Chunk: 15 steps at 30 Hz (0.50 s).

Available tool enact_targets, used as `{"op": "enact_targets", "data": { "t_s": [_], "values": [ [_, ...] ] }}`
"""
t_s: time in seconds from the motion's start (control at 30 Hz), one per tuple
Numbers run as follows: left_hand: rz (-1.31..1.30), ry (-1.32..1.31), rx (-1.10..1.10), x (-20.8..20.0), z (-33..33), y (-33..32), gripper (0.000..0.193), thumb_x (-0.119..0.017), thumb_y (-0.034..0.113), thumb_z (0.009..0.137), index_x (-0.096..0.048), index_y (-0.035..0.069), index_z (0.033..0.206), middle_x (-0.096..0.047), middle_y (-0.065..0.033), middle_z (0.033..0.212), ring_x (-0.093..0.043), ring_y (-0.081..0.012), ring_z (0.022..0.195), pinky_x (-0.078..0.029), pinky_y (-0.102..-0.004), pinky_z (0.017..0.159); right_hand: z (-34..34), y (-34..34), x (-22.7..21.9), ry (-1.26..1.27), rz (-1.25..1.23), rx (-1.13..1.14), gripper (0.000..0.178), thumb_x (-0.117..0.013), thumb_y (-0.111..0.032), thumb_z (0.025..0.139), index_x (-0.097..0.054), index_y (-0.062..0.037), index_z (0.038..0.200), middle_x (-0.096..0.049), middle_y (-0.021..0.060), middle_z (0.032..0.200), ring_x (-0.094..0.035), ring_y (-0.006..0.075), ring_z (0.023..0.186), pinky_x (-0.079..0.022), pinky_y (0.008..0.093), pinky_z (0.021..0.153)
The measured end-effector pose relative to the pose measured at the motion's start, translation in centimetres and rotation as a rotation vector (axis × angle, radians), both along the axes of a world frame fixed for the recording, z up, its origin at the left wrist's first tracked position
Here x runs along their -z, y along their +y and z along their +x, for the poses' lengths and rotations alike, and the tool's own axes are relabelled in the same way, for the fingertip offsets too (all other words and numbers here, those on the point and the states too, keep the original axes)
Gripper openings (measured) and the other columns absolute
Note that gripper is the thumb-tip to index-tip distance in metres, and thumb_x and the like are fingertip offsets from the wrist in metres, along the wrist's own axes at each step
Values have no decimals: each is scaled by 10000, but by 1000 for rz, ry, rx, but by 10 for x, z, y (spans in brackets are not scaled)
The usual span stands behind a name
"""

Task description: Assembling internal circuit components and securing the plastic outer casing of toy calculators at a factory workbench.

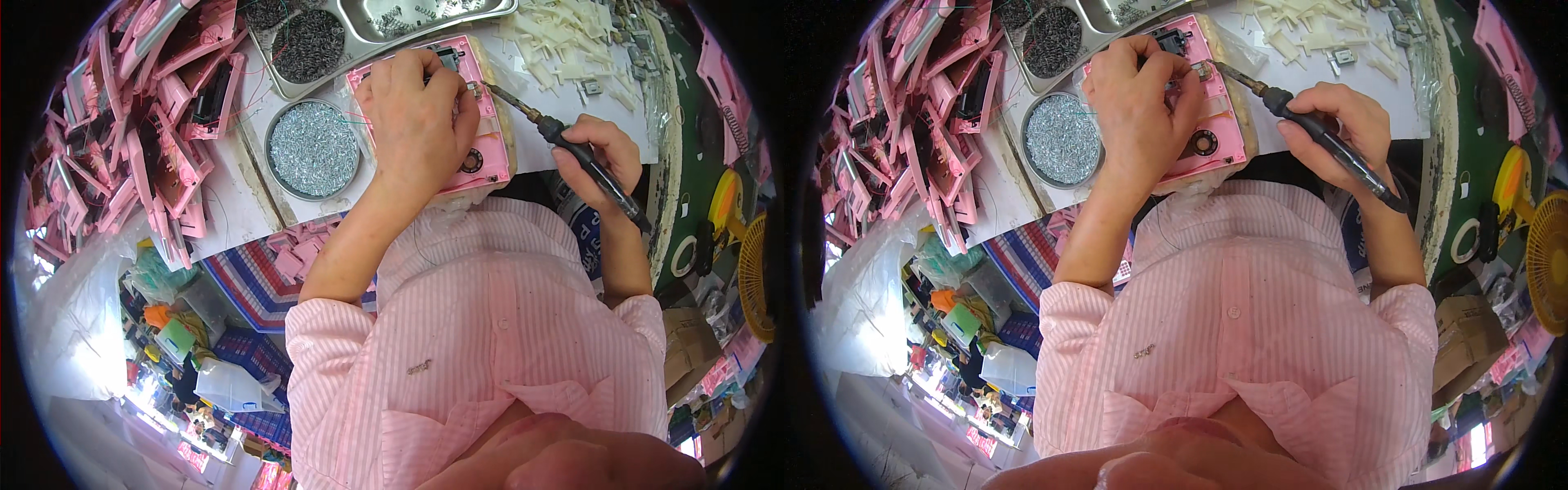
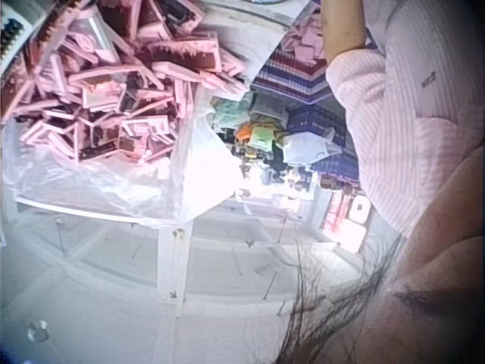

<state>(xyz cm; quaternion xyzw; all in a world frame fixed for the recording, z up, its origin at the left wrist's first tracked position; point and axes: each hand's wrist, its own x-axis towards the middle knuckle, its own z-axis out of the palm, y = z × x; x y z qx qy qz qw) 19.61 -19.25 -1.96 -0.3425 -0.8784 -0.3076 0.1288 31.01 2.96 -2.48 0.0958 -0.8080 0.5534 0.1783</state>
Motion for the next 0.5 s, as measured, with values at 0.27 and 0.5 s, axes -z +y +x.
{"op": "enact_targets", "data": {
  "t_s": [0.27,0.5],
  "values": [
    [-13,15,-33,-2,1,3,124,-749,142,698,-687,104,799,-558,-66,953,-513,-293,903,-363,-434,793,-2,-4,1,5,-1,1,252,-804,-41,787,-642,-15,979,-668,51,777,-540,91,571,-401,213,515],
    [-12,30,-28,1,2,3,129,-741,140,704,-663,95,797,-552,-78,964,-499,-304,910,-361,-433,794,-2,-6,2,-4,7,-13,261,-805,-47,794,-631,-9,985,-659,60,764,-525,104,559,-392,223,512]
  ]
}}
